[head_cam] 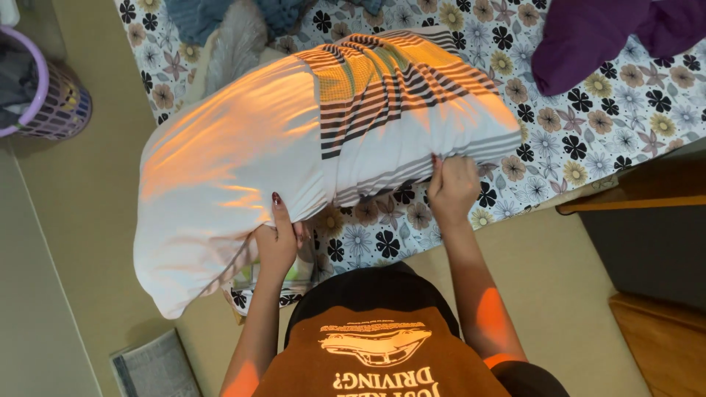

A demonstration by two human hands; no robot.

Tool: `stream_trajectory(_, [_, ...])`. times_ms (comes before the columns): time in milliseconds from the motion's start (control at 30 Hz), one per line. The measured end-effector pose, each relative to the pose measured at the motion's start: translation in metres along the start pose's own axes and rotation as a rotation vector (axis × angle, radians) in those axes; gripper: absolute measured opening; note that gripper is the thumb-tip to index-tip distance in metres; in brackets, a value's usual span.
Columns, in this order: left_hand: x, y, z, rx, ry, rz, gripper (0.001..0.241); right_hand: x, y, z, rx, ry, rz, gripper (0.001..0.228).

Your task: Put a pillowcase onto a pillow.

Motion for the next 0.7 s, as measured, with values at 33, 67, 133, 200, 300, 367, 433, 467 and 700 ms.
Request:
stream_trajectory(33, [0.004,0.0,0.001,-0.004,0.001,0.004,0.065,0.002,-0.001,0.005,0.002,0.005,-0.003,0.026])
stream_trajectory(67, [0.003,0.0,0.002,-0.009,-0.028,0.011,0.067,0.002,-0.001,0.009,-0.011,-0.01,-0.016,0.027])
stream_trajectory(133, [0.006,0.001,0.005,-0.013,-0.058,0.017,0.07,0.005,0.003,0.014,-0.024,-0.025,-0.029,0.028])
stream_trajectory(200, [0.009,0.001,0.01,0.005,-0.08,-0.015,0.067,0.023,0.006,0.013,0.038,0.132,0.041,0.025])
stream_trajectory(300, [0.023,-0.005,0.016,-0.009,-0.04,-0.09,0.058,0.041,0.002,0.023,0.068,0.265,0.09,0.027])
stream_trajectory(367, [0.032,-0.017,0.019,0.013,-0.051,-0.098,0.053,0.049,-0.004,0.036,0.078,0.187,0.063,0.024])
stream_trajectory(433, [0.046,-0.029,0.02,0.038,-0.06,-0.11,0.048,0.063,-0.008,0.05,0.089,0.104,0.037,0.021])
stream_trajectory(467, [0.059,-0.037,0.017,0.074,-0.006,-0.055,0.042,0.073,-0.01,0.055,0.079,0.069,-0.021,0.023])
stream_trajectory(700, [0.103,-0.058,0.003,0.205,0.289,0.549,0.04,0.106,-0.012,0.062,0.106,-0.127,-0.129,0.021])
Point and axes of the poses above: each hand's wrist, its own z-axis towards the middle knuckle, its own y-axis out of the palm, x = y × z, the point moved 9 cm from there along z, towards the middle knuckle, and after that the axes turned 12 degrees about -y, right-handed, at the moved point
